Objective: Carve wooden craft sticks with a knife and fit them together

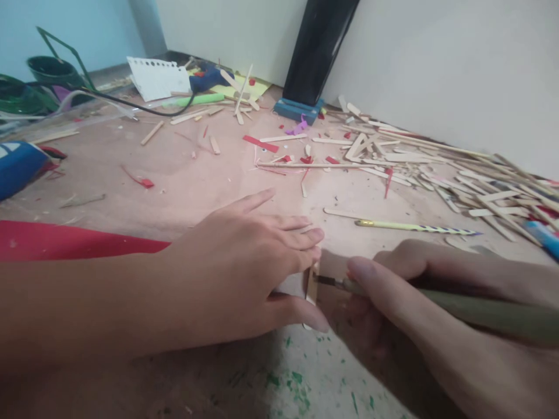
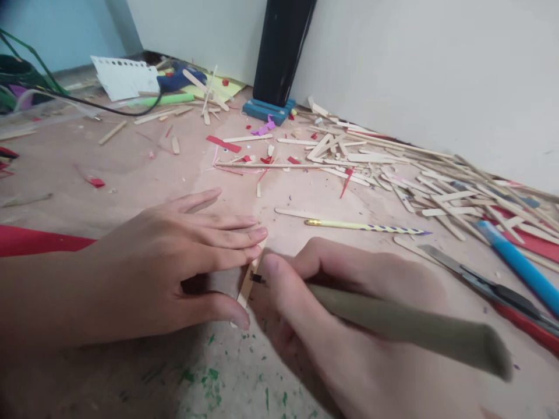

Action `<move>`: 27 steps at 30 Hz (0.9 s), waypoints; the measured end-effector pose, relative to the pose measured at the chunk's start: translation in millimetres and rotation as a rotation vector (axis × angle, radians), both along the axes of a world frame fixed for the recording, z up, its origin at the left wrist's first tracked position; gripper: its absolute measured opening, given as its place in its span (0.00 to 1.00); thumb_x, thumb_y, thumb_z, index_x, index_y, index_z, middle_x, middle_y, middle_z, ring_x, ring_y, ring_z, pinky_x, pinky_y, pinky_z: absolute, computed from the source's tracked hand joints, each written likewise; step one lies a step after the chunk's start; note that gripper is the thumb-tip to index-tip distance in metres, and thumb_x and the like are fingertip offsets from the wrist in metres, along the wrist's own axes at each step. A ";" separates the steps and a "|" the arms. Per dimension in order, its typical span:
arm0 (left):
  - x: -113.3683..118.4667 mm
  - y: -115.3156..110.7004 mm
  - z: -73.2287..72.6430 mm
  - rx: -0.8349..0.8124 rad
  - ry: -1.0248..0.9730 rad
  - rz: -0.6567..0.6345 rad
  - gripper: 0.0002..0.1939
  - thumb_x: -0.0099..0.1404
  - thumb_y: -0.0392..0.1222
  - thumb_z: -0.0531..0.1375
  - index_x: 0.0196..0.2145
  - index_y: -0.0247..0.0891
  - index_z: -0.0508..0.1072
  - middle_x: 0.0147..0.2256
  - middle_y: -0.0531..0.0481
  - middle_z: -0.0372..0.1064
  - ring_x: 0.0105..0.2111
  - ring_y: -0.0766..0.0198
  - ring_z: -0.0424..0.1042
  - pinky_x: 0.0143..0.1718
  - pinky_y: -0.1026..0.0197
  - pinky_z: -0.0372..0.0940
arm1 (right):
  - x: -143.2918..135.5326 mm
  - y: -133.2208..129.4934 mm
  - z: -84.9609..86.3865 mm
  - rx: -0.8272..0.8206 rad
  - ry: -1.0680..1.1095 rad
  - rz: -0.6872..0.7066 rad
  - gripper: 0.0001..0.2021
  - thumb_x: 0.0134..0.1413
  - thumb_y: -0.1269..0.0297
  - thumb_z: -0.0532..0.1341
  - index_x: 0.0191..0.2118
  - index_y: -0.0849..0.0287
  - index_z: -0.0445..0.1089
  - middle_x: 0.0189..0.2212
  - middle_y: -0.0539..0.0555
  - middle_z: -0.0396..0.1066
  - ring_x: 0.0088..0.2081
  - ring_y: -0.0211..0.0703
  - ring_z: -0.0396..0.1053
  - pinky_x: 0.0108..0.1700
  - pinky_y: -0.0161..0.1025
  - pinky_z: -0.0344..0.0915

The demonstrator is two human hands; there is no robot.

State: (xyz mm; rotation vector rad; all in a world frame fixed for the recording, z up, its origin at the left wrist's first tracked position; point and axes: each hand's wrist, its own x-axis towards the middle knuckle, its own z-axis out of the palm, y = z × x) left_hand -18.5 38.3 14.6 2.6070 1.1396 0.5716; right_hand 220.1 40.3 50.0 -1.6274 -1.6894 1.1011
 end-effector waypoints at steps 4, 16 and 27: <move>-0.6 0.2 0.3 0.016 -0.008 0.001 0.28 0.79 0.67 0.65 0.59 0.42 0.84 0.66 0.46 0.77 0.68 0.48 0.77 0.80 0.34 0.55 | -6.1 -7.3 0.1 -0.059 0.105 -0.040 0.24 0.56 0.44 0.77 0.18 0.51 0.75 0.17 0.52 0.73 0.17 0.39 0.68 0.17 0.30 0.57; -2.6 -2.1 -4.4 0.037 -0.001 0.002 0.30 0.79 0.68 0.63 0.63 0.43 0.81 0.69 0.47 0.75 0.71 0.52 0.75 0.82 0.39 0.52 | 13.3 16.4 -2.3 -0.065 0.007 0.164 0.22 0.61 0.43 0.75 0.24 0.52 0.79 0.21 0.54 0.76 0.21 0.44 0.74 0.20 0.33 0.68; -2.1 0.3 -4.3 0.038 -0.036 0.002 0.25 0.81 0.66 0.61 0.59 0.47 0.85 0.67 0.50 0.78 0.68 0.51 0.78 0.81 0.41 0.54 | 7.5 12.1 13.0 0.383 -0.146 0.617 0.14 0.75 0.61 0.66 0.32 0.46 0.76 0.19 0.42 0.69 0.17 0.32 0.63 0.18 0.31 0.58</move>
